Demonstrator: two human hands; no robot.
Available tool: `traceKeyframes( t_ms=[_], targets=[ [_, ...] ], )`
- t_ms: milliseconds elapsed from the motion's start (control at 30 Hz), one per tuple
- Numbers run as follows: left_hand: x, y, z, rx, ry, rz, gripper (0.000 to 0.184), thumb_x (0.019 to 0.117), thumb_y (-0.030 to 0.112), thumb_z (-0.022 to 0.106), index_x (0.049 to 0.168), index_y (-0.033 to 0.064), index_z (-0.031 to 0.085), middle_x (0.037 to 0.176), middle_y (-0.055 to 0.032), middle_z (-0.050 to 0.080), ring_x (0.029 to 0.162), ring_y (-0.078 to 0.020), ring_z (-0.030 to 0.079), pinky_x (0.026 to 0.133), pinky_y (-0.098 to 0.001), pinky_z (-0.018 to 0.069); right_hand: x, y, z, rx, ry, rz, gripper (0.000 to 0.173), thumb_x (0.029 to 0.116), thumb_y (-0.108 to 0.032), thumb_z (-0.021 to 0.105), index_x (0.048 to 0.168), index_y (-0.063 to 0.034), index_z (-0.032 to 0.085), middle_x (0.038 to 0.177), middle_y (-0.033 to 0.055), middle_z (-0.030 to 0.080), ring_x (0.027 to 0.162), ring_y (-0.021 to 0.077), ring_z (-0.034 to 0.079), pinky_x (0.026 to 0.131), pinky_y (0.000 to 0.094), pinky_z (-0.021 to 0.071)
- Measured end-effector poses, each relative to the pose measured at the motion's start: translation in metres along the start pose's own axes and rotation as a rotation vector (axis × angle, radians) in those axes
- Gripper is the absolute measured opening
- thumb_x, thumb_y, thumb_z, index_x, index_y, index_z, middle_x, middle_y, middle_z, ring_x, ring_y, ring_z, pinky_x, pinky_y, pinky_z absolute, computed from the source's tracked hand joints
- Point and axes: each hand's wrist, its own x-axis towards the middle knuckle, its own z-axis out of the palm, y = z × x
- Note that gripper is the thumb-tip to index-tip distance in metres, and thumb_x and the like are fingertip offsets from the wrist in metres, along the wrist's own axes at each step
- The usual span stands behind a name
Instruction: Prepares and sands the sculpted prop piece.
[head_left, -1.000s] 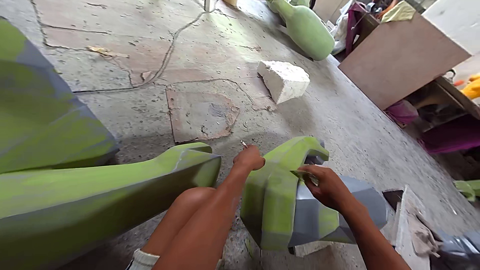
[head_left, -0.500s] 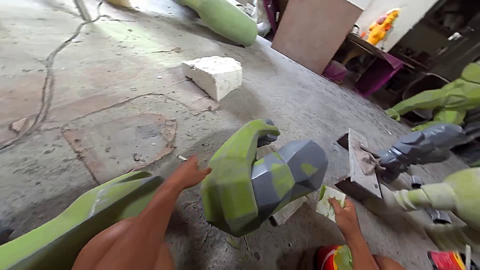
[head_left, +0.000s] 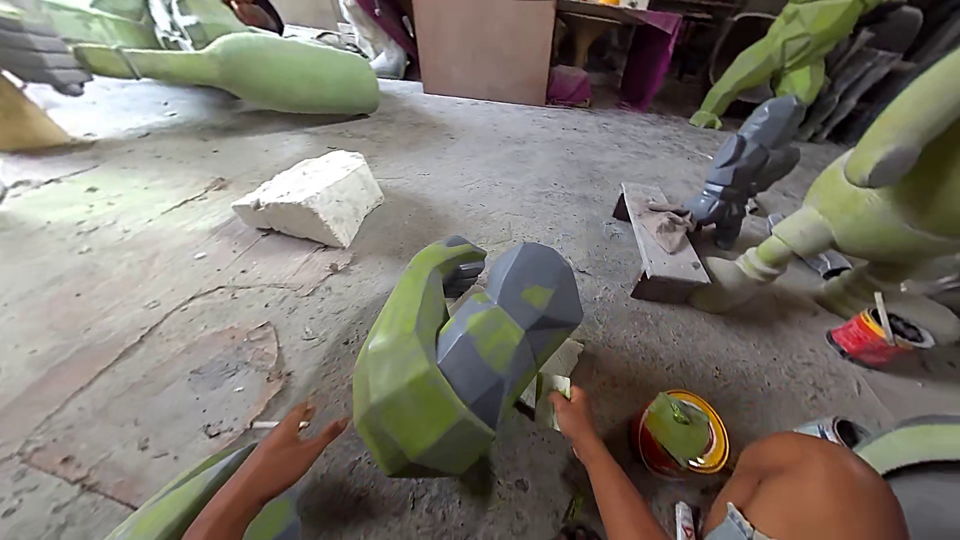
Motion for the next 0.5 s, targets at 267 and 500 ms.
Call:
traceKeyframes(
  t_ms=[267,500],
  targets=[
    [-0.003,-0.013,0.008,-0.019,0.057,0.047,0.091,0.0915,0.043,0.075,0.158,0.0012,0.030,0.153,-0.0227,0.048,0.137,-0.0367,0.052,0.108,-0.0554,0.0470,-0.025,-0.009,0.012,0.170,-0.070,-0.198,0.026,0.0983,-0.023,0.063,0.113,-0.0034,0.072,0.100,0.0085,0.076,0.092,0.0148,0.074,0.088,0.0386,0.0619],
    [-0.002,0.011,0.015,-0.047,0.072,0.032,0.088,0.0924,0.043,0.075,0.158,0.0040,0.032,0.153,-0.0199,0.049,0.133,-0.0351,0.056,0.102,-0.0559,0.0525,-0.056,-0.030,0.037,-0.542,-0.214,-0.711,0.031,0.1008,-0.030,0.049,0.119,-0.0256,0.074,0.158,-0.0029,0.048,0.123,0.0127,0.065,0.097,0.0381,0.0572]
  ],
)
